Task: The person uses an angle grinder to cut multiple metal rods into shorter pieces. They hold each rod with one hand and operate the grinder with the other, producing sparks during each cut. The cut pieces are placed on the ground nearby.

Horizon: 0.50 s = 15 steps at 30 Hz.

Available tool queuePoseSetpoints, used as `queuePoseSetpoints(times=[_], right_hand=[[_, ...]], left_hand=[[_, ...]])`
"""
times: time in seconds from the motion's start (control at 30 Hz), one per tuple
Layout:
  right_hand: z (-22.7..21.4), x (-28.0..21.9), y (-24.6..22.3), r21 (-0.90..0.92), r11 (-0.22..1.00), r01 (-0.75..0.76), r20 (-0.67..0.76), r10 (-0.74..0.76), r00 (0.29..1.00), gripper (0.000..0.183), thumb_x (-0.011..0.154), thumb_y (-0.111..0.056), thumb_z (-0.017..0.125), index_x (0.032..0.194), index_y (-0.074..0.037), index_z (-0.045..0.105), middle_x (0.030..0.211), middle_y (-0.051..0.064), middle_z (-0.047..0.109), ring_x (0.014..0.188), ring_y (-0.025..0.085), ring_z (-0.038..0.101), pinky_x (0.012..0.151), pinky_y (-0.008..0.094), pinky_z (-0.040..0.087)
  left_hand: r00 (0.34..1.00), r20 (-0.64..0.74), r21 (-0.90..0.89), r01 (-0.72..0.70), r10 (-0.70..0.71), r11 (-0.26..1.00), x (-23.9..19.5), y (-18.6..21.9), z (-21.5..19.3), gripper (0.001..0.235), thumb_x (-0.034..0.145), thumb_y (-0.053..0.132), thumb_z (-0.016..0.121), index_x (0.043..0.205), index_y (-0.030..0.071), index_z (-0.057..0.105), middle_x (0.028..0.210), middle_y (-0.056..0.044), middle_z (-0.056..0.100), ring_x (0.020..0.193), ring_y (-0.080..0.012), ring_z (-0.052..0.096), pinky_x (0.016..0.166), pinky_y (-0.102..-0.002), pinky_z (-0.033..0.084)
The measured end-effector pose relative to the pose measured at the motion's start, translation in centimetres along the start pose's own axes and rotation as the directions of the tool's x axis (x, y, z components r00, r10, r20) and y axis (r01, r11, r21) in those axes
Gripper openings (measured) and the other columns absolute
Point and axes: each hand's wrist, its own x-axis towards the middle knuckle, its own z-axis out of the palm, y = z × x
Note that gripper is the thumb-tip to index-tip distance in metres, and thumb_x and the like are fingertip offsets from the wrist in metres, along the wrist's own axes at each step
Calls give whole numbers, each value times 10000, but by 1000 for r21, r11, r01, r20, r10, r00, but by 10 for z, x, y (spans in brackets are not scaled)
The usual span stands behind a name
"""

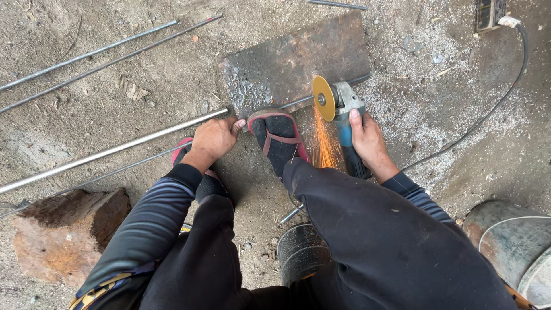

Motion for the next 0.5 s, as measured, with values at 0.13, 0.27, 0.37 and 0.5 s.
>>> queuePoseSetpoints(times=[0.13,0.27,0.37,0.5], right_hand=[[1,1,1,21,999,28,-25,-27,999,769,1041,-648,378,1197,59,637,961,248,717,920,382,713,845,499,533],[2,0,7,-2,1000,1,-15,-1,1000,752,1041,-651,389,1148,50,639,957,254,711,923,390,707,855,509,527],[3,-1,9,-67,997,32,-32,-34,999,742,1076,-656,385,1117,40,639,967,248,706,911,373,703,832,513,536],[0,-10,4,531,835,-147,137,87,987,739,988,-679,341,1303,-35,518,944,175,639,719,285,683,602,449,614]], left_hand=[[999,-30,7,-26,26,1000,1,-2,1,454,1070,482,414,1163,173,734,863,-191,746,885,-410,714,839,-511,555],[999,-28,13,-23,23,1000,0,-3,4,455,1060,485,410,1176,182,730,866,-191,744,883,-413,713,832,-515,555],[1000,-4,21,-14,14,1000,2,-2,3,463,1067,489,397,1180,181,724,878,-197,745,902,-420,709,846,-523,549],[1000,-10,3,5,-5,1000,1,-7,6,492,1059,536,397,1184,190,722,934,-208,741,939,-430,704,861,-527,548]])
